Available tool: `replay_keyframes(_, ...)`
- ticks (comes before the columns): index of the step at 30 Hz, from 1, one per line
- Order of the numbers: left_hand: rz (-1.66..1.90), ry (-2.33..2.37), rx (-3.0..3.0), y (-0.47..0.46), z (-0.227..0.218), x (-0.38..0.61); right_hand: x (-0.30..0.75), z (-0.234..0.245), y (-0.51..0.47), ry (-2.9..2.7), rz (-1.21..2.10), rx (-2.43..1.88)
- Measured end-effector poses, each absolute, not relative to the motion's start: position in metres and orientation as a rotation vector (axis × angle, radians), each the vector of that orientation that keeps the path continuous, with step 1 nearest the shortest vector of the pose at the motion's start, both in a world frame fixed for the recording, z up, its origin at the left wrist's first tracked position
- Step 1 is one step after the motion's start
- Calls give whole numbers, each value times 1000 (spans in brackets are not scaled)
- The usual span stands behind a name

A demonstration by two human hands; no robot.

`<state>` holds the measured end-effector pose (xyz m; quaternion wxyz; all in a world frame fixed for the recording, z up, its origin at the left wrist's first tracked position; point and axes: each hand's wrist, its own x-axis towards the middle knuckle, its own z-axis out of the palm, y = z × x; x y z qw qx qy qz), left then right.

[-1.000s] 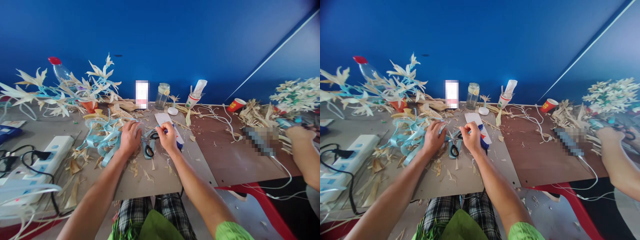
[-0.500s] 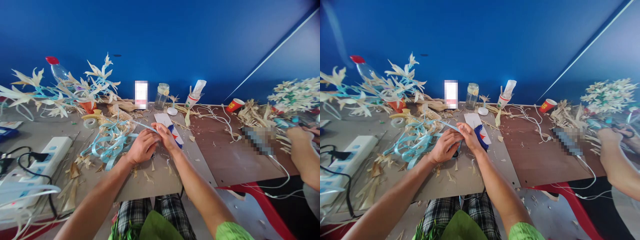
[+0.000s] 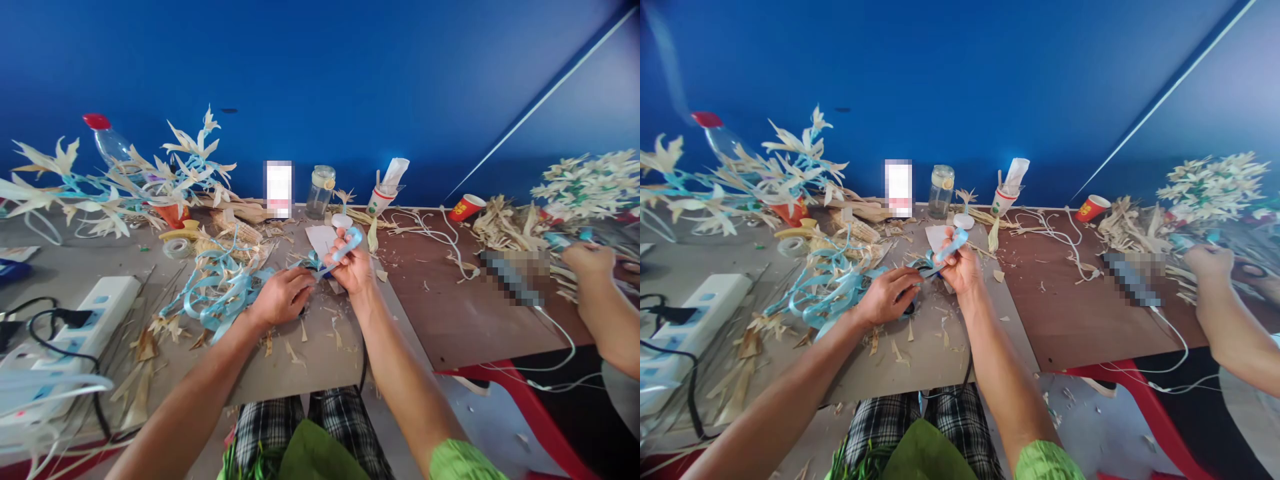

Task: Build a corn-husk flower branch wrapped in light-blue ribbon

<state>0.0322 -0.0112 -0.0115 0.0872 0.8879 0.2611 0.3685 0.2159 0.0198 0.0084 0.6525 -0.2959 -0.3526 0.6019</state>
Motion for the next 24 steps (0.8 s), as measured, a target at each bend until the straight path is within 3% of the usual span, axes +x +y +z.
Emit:
replay_keyframes(15,938,1025,2683,6,-15,24,279,8,34,-636,945,-551)
replay_keyframes(21,1639,1708,2244,15,0,3,229,8,26,-774,1185,-706)
replay_keyframes(24,1785,1669,2130,12,7,-3,203,3,19,-873,1276,-780)
